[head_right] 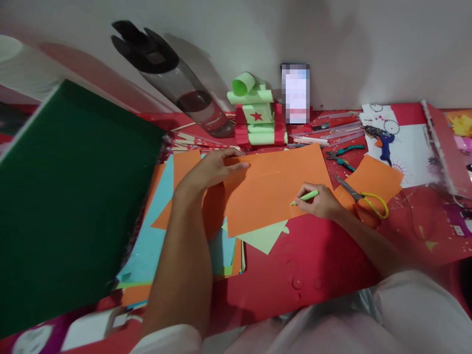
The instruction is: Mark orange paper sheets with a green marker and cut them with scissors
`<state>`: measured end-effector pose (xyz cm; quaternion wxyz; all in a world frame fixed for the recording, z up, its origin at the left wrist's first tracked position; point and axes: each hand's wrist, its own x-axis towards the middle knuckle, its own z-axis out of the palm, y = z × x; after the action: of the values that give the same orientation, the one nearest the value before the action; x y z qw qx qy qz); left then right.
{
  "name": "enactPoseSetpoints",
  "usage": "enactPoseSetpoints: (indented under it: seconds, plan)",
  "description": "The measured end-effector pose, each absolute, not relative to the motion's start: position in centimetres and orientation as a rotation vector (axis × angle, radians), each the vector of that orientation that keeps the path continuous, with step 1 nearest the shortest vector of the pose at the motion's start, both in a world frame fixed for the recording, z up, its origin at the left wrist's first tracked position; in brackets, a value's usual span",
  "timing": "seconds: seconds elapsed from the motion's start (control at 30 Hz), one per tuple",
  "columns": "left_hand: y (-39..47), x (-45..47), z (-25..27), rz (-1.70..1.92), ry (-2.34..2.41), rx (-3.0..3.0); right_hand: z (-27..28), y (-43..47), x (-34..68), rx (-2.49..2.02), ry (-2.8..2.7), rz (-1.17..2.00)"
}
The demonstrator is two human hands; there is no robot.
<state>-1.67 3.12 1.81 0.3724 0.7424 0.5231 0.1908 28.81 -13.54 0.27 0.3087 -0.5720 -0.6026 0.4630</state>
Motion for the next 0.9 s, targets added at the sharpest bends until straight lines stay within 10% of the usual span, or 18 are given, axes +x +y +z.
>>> enactPoseSetpoints:
  seconds: [0.9]
  plan:
    - [3.01,-1.57,1.86,0.502,1.316,1.859,-0.57,-13.38,28.80,-1.516,-1.499,1.217]
